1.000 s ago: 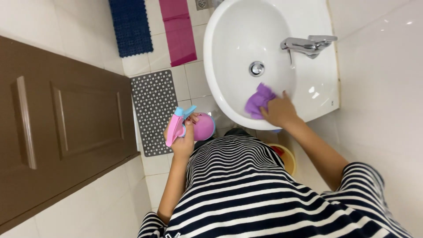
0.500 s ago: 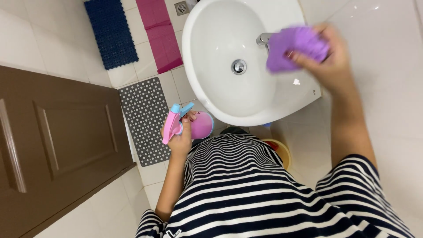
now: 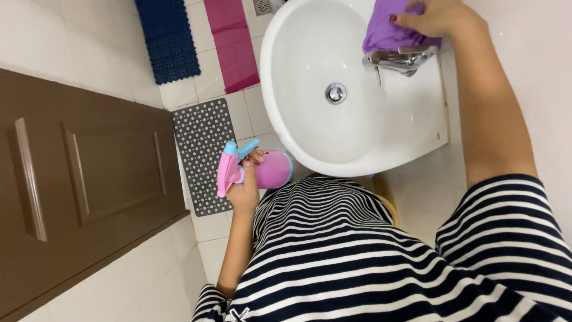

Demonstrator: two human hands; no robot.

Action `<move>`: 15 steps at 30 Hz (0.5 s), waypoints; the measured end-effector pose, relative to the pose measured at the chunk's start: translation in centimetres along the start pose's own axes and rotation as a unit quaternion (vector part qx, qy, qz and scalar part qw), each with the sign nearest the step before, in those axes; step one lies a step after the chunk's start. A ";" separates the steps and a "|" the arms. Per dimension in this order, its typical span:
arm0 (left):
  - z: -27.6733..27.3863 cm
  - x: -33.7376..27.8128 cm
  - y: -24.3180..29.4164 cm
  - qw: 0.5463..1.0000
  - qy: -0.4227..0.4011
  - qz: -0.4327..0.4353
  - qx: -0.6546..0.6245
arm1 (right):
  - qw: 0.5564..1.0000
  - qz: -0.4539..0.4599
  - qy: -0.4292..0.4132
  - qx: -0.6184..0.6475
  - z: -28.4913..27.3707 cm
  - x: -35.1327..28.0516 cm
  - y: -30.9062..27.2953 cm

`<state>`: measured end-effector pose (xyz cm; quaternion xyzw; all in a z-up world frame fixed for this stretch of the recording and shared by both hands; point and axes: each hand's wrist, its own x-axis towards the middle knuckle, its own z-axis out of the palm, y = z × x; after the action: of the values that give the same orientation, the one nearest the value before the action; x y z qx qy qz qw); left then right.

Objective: Cleaning a bathroom sink using a spray bottle and a cloth.

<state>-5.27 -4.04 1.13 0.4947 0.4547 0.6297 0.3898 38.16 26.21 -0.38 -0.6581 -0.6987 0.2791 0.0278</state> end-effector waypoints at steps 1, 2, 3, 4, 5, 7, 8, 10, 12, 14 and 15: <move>0.2 0.2 -0.1 1.000 0.016 -0.009 -0.010 | 0.995 0.066 -0.052 -0.054 -0.1 0.3 -0.9; 0.1 0.4 -0.1 0.999 0.031 -0.019 -0.019 | 0.980 0.133 -0.103 -0.107 -0.1 0.5 -2.0; 0.2 0.6 0.1 0.999 0.033 -0.019 -0.018 | 0.980 0.131 -0.104 -0.108 0.8 1.6 -1.8; 0.4 1.0 0.0 0.999 0.040 -0.013 -0.021 | 0.977 0.129 -0.099 -0.136 1.6 2.9 -1.6; 0.6 1.3 0.0 0.999 0.046 -0.007 -0.025 | 0.974 0.126 -0.094 -0.164 2.5 4.2 -1.3; 1.5 2.1 0.4 0.998 0.052 -0.012 -0.022 | 0.972 0.096 -0.069 -0.202 4.9 6.7 -0.7; 1.9 2.3 0.6 0.998 0.056 -0.018 -0.019 | 0.967 0.067 -0.046 -0.240 6.2 7.9 -0.3; 2.7 2.9 0.4 0.998 0.059 -0.011 -0.016 | 0.969 0.044 -0.033 -0.243 7.9 9.8 -1.1; 3.2 3.2 0.2 0.998 0.064 -0.005 -0.012 | 0.969 0.021 -0.022 -0.246 8.6 12.3 -1.0; 3.2 3.1 0.0 0.998 0.066 0.000 -0.024 | 0.968 -0.142 0.113 -0.173 8.7 15.1 0.1; 3.1 3.2 0.0 0.997 0.069 -0.003 -0.023 | 0.968 -0.143 0.110 -0.174 7.7 14.6 -0.6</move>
<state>-2.91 -0.49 2.28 0.4397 0.4671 0.6717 0.3706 32.52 37.17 -11.43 -0.5725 -0.8162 0.0723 0.0295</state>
